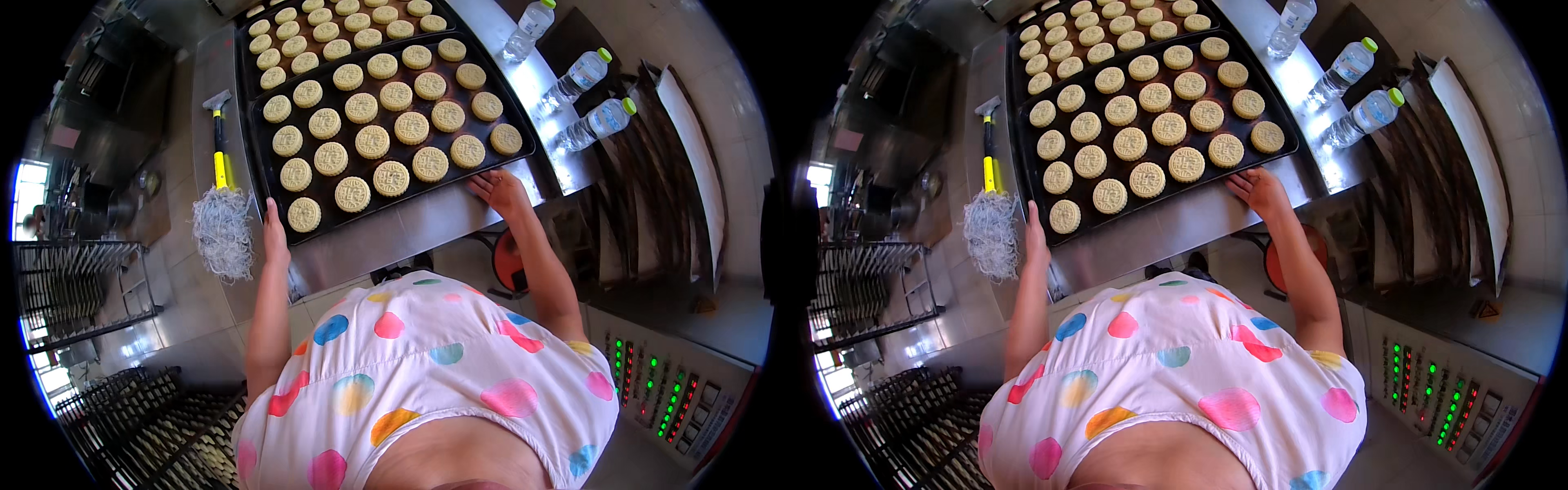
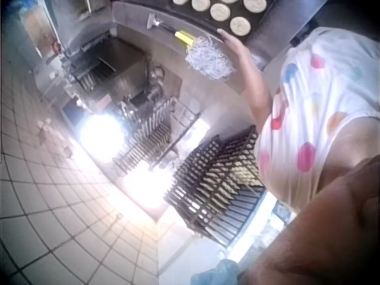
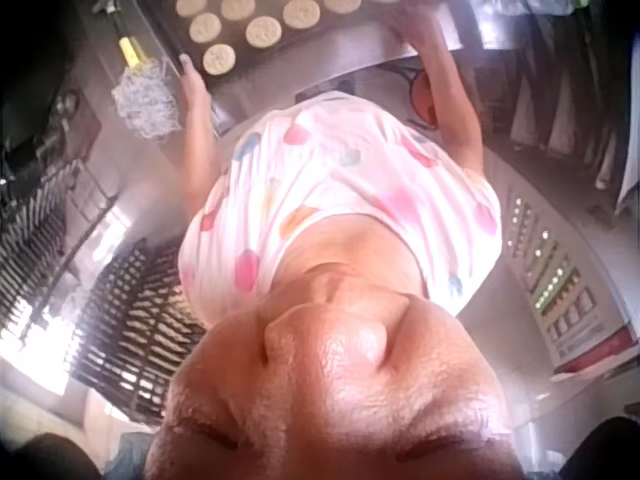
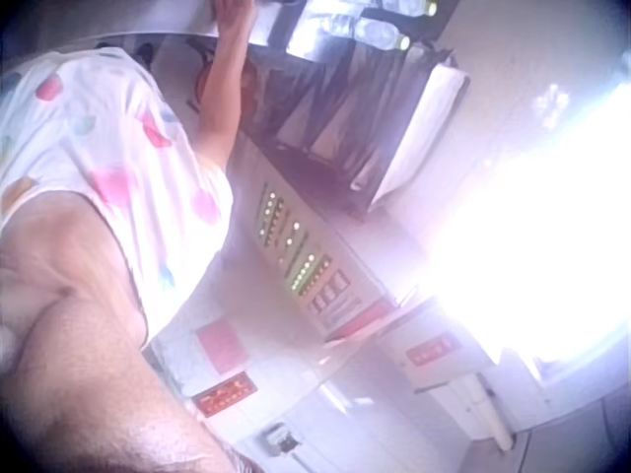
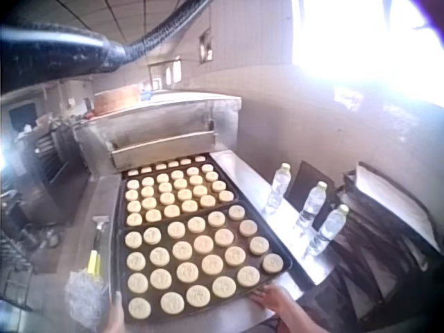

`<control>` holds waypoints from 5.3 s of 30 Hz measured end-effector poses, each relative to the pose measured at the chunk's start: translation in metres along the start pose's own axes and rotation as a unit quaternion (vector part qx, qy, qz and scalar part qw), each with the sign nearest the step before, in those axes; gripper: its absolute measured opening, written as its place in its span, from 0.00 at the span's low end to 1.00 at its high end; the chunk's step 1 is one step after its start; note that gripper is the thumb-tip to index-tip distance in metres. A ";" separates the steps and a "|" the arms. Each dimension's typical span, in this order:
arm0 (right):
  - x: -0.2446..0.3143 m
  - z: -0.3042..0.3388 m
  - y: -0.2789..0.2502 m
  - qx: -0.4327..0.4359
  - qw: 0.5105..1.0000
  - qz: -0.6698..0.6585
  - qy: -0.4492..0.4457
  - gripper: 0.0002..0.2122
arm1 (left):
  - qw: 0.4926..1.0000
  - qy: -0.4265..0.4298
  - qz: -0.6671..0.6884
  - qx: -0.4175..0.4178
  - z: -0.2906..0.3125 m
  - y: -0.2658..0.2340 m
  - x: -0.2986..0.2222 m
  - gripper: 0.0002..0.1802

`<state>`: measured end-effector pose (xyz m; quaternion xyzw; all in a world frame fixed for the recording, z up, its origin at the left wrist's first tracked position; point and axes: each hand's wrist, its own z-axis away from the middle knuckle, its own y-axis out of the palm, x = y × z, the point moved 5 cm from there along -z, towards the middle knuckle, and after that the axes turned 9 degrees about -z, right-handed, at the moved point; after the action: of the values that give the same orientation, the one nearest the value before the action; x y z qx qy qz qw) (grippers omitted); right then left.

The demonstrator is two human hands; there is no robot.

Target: The person touches mooncakes on a tray, moves trays between a table and a storage rack, and handles dough in a large container.

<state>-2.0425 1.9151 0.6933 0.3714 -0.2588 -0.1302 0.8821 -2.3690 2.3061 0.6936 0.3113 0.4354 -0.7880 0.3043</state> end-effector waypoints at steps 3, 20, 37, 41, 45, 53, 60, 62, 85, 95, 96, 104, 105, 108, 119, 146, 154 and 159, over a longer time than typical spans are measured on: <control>-0.013 0.016 0.002 -0.002 1.000 0.007 0.011 0.13 | 0.983 -0.068 0.128 0.113 0.039 0.003 0.015 0.44; -0.059 0.046 0.024 0.078 0.974 0.145 0.157 0.17 | 0.994 0.047 0.099 0.012 0.148 0.017 0.040 0.22; -0.178 0.111 0.063 0.261 0.811 0.467 0.239 0.15 | 0.957 0.057 -0.245 0.146 0.306 -0.042 0.199 0.18; -0.235 0.145 0.054 0.265 0.784 0.509 0.236 0.15 | 0.971 -0.138 -0.159 0.112 0.388 -0.112 0.334 0.18; -0.312 0.193 0.034 0.242 0.750 0.538 0.297 0.15 | 0.955 -0.294 0.047 -0.007 0.496 -0.186 0.453 0.17; -0.483 0.238 -0.019 0.308 0.574 0.675 0.345 0.15 | 0.876 -0.414 0.160 -0.188 0.671 -0.238 0.549 0.19; -0.589 0.218 -0.052 0.370 0.215 0.849 0.309 0.10 | 0.838 -0.413 0.178 -0.309 0.733 -0.195 0.602 0.21; -0.614 0.217 -0.047 0.469 0.072 0.839 0.266 0.09 | 0.843 -0.435 0.067 -0.309 0.746 -0.169 0.630 0.25; -1.027 0.420 0.021 0.756 -0.048 0.646 0.100 0.07 | 0.791 -0.331 0.264 -0.440 0.732 -0.366 0.667 0.19; -0.854 0.330 -0.010 0.479 0.057 0.868 0.119 0.06 | 0.904 -0.321 0.118 -0.255 0.722 -0.428 0.701 0.19; -0.827 0.326 -0.020 0.366 0.139 0.905 0.169 0.08 | 0.908 -0.323 0.108 -0.244 0.723 -0.430 0.707 0.19; -0.763 0.353 -0.072 0.295 0.266 0.879 0.263 0.11 | 0.936 -0.292 0.045 -0.193 0.722 -0.450 0.726 0.19; -0.767 0.356 -0.073 0.307 0.272 0.873 0.265 0.12 | 0.940 -0.278 0.048 -0.192 0.720 -0.452 0.723 0.19; -0.787 0.363 -0.070 0.320 0.304 0.863 0.246 0.12 | 0.949 -0.259 0.024 -0.181 0.722 -0.457 0.707 0.19; -0.840 0.382 -0.050 0.380 0.285 0.842 0.255 0.12 | 0.907 -0.384 -0.018 -0.170 0.728 -0.432 0.758 0.19; -0.941 0.403 -0.029 0.449 0.140 0.778 0.416 0.10 | 0.821 -0.404 0.211 -0.345 0.798 -0.337 0.722 0.20; -0.956 0.490 -0.047 0.476 0.142 0.776 0.388 0.09 | 0.758 -0.544 0.266 -0.244 0.880 -0.262 0.769 0.22; -0.954 0.483 -0.080 0.520 0.049 0.750 0.406 0.07 | 0.742 -0.482 0.326 -0.332 0.876 -0.282 0.768 0.19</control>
<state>-3.1071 1.9783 0.5770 0.3360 -0.0008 0.9404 0.0527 -3.2552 1.5016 0.6270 -0.1075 0.3361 -0.4913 0.7963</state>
